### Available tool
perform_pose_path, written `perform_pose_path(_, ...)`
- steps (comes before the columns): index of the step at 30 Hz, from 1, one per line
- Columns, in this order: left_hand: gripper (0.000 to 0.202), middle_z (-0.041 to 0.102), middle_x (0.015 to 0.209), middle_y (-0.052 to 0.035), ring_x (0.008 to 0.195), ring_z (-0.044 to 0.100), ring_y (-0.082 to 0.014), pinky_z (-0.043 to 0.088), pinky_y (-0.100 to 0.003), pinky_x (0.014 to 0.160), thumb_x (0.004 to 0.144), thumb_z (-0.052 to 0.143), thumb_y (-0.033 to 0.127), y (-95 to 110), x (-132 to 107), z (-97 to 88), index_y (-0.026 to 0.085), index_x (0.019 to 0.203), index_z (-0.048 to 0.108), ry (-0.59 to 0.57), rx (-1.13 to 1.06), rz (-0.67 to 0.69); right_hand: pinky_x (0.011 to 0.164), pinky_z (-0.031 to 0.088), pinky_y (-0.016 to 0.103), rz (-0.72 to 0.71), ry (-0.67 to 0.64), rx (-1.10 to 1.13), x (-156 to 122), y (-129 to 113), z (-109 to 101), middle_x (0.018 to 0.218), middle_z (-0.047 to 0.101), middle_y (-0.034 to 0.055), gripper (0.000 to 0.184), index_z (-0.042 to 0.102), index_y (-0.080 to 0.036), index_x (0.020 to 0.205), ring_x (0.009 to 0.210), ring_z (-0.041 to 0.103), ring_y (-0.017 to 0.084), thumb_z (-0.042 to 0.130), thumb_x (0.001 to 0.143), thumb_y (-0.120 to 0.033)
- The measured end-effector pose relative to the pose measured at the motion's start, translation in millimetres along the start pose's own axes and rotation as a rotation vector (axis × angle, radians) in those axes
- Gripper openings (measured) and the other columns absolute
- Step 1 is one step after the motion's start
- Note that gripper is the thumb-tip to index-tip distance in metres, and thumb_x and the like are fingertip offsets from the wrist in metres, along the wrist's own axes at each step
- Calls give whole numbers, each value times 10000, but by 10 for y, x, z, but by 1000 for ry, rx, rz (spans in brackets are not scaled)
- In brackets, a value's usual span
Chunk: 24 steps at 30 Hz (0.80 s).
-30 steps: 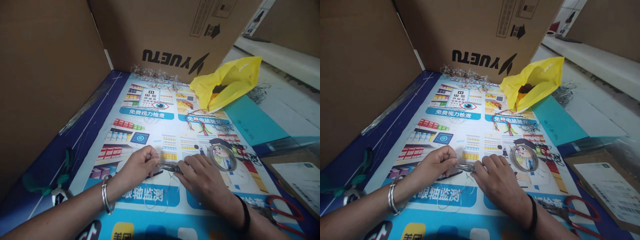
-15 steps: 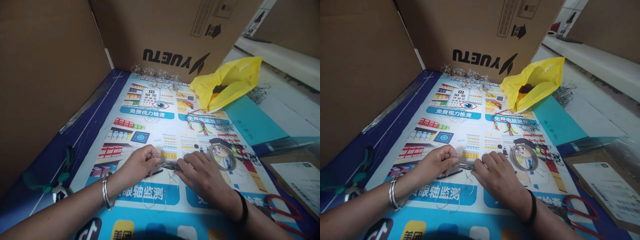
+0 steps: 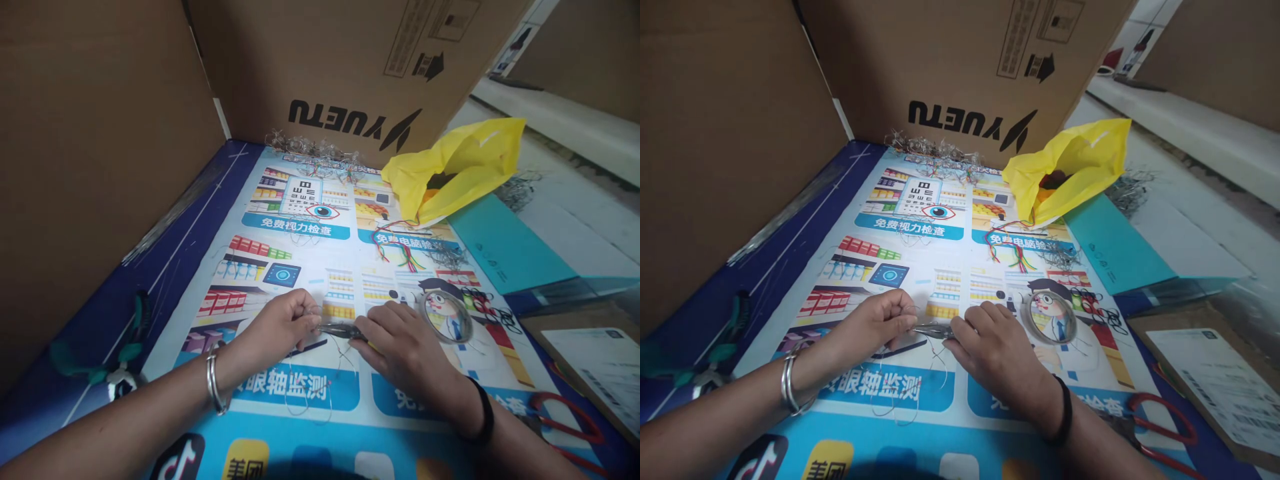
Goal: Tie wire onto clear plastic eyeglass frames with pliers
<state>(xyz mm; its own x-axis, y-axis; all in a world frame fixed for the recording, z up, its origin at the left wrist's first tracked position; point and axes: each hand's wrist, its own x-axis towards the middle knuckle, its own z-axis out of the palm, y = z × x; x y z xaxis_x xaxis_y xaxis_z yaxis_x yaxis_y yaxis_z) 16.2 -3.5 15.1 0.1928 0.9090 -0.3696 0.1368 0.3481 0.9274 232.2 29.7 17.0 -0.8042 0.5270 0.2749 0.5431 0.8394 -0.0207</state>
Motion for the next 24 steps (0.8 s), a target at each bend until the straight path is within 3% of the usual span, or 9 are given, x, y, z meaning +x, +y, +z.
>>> perform_pose_path(18,121,469,486,78,433,387,-73,265,-203,443,802,523,256,-28,0,-3,192,741,441,-19,-5,-4,602,255,301,-4,-67,-12,-1,-27,-6,708,531,31,203,557,-194,736,670,427,168,477,876,-319)
perform_pose_path(24,121,470,485,77,431,389,-72,271,-198,445,815,511,266,-38,-1,-3,193,751,441,-33,-3,-6,618,290,287,32,-83,50,-1,-15,6,729,541,40,189,562,-181,756,692,449,171,479,874,-304)
